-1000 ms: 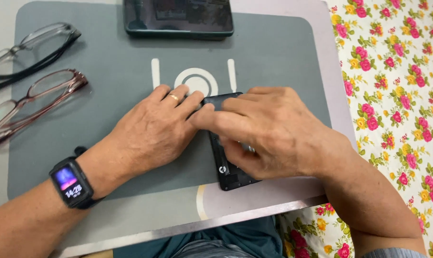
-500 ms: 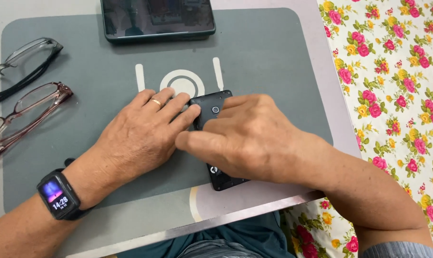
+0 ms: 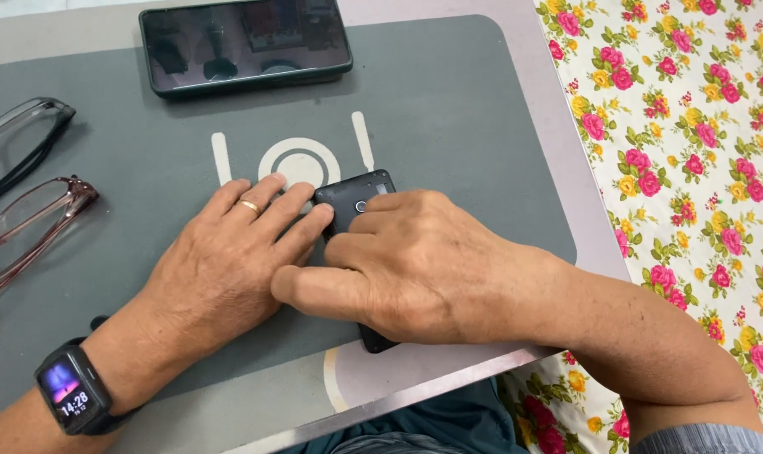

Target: Using a small tool to carefully pry the back cover off a smartphone for repair.

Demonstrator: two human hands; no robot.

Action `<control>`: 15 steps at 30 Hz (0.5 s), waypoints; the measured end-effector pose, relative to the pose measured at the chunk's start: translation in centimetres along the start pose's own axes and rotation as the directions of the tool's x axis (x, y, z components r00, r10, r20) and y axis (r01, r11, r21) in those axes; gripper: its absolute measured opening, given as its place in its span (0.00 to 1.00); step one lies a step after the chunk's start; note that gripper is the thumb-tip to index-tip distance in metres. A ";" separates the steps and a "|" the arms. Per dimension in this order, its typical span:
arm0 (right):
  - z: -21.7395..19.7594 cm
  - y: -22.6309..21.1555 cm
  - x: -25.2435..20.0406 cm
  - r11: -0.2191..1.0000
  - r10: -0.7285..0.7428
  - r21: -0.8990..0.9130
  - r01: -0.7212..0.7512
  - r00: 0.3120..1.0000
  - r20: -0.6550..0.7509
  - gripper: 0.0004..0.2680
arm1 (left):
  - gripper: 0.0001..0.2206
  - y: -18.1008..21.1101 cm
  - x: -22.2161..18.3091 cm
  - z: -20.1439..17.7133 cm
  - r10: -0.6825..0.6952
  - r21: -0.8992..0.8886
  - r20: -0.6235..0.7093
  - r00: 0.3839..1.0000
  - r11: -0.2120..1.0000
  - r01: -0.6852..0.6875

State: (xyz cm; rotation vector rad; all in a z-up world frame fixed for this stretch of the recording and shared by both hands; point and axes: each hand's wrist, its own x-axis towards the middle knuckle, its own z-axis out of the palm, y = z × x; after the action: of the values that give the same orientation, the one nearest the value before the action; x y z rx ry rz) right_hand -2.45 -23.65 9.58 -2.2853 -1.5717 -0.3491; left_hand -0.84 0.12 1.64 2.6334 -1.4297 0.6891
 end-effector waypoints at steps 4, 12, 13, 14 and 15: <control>0.0 -0.2 0.0 0.998 -0.006 -0.056 0.005 1.000 -0.009 0.14 | 0.12 0.0 -0.1 0.1 -0.015 -0.021 0.001 1.000 1.000 0.015; 0.0 -0.3 0.2 0.998 -0.002 -0.060 0.001 1.000 -0.016 0.14 | 0.15 0.2 -0.5 0.3 -0.027 -0.056 0.029 0.999 0.998 0.029; -0.1 -0.3 0.2 0.998 -0.002 -0.059 0.001 1.000 -0.016 0.14 | 0.15 0.1 -0.6 0.3 -0.027 -0.056 0.030 0.999 0.998 0.029; -0.2 -0.3 0.3 0.998 -0.002 -0.058 0.002 1.000 -0.005 0.14 | 0.15 0.1 -0.6 0.3 -0.029 -0.066 0.035 0.999 0.997 0.031; -0.3 -0.4 0.3 0.998 -0.003 -0.057 0.003 1.000 0.007 0.13 | 0.16 0.1 -0.6 0.3 -0.030 -0.076 0.039 0.999 0.997 0.033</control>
State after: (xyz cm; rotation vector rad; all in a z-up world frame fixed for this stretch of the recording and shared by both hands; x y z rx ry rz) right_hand -2.69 -23.39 9.99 -2.3289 -1.5880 -0.3922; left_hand -1.11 0.42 1.16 2.6178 -1.3916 0.5729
